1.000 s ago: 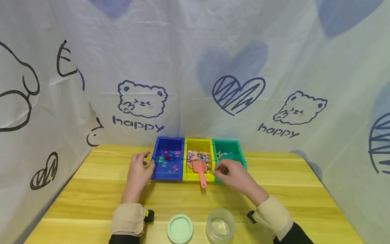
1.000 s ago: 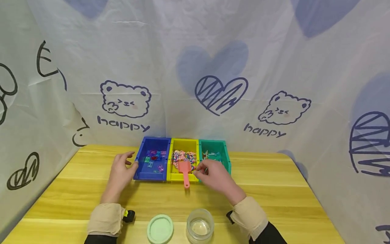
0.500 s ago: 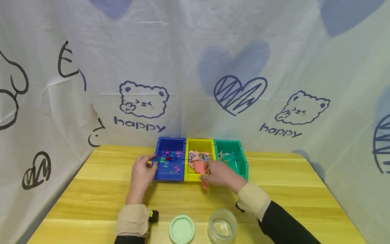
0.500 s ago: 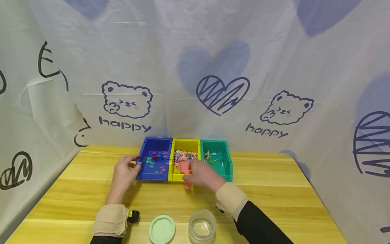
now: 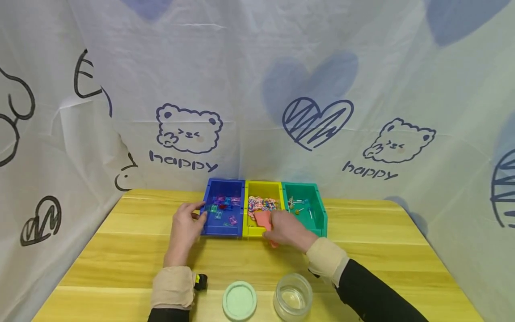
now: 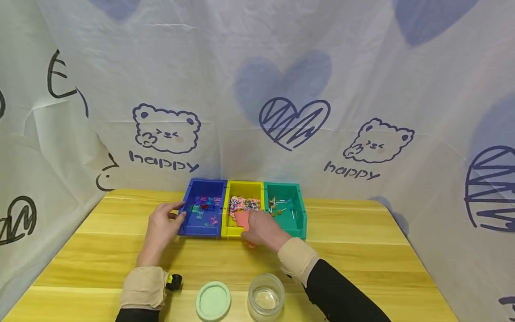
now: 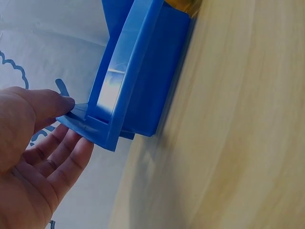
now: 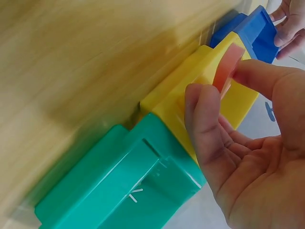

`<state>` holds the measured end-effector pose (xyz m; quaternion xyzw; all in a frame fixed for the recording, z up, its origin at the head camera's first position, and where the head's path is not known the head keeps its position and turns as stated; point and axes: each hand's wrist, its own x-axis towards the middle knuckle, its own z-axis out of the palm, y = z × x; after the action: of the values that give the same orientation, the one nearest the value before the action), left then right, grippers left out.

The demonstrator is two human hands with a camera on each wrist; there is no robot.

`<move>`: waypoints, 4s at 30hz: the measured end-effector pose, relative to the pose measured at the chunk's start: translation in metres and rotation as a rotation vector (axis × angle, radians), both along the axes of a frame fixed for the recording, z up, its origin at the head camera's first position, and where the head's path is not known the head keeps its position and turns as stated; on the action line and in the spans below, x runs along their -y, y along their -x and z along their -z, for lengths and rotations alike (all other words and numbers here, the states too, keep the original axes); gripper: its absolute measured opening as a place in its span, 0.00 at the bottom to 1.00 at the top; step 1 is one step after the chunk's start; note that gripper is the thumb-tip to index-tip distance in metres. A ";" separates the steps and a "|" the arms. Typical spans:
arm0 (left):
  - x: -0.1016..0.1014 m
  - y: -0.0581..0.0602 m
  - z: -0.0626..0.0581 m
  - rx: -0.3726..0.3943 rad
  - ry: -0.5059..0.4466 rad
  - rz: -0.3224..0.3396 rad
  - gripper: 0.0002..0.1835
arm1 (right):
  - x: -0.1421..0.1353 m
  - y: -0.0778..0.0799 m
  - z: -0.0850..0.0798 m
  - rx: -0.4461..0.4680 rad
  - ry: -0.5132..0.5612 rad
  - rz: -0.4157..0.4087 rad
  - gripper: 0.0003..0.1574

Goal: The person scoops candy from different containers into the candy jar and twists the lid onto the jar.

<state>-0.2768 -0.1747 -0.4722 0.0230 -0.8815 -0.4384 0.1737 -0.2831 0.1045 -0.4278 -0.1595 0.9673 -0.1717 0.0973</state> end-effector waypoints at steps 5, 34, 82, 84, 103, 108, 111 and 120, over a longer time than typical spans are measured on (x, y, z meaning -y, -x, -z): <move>0.001 0.001 0.000 0.013 -0.004 0.004 0.19 | -0.003 0.000 0.000 -0.013 0.008 -0.011 0.15; 0.001 0.001 -0.001 0.036 0.006 0.007 0.19 | -0.012 -0.007 -0.005 -0.173 0.068 0.035 0.21; -0.002 -0.002 0.000 0.069 0.004 -0.016 0.20 | -0.114 -0.005 -0.025 -0.312 0.260 0.243 0.19; -0.002 -0.002 0.000 0.068 0.004 -0.014 0.20 | -0.121 -0.004 -0.027 -0.312 0.241 0.255 0.20; -0.001 0.000 0.000 0.071 -0.005 -0.004 0.20 | -0.139 -0.001 -0.034 -0.183 -0.004 0.225 0.16; 0.000 0.000 -0.001 0.065 -0.018 0.006 0.20 | -0.133 0.000 -0.033 -0.152 -0.045 0.204 0.15; 0.000 0.000 -0.002 0.063 -0.018 0.007 0.20 | -0.129 0.000 -0.031 -0.141 -0.060 0.189 0.14; -0.001 -0.001 0.000 0.077 -0.019 0.003 0.20 | -0.119 0.000 -0.020 -0.140 -0.086 0.174 0.16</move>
<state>-0.2759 -0.1735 -0.4724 0.0402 -0.8834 -0.4458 0.1387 -0.2830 0.2234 -0.4077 -0.0822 0.9884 -0.1262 0.0211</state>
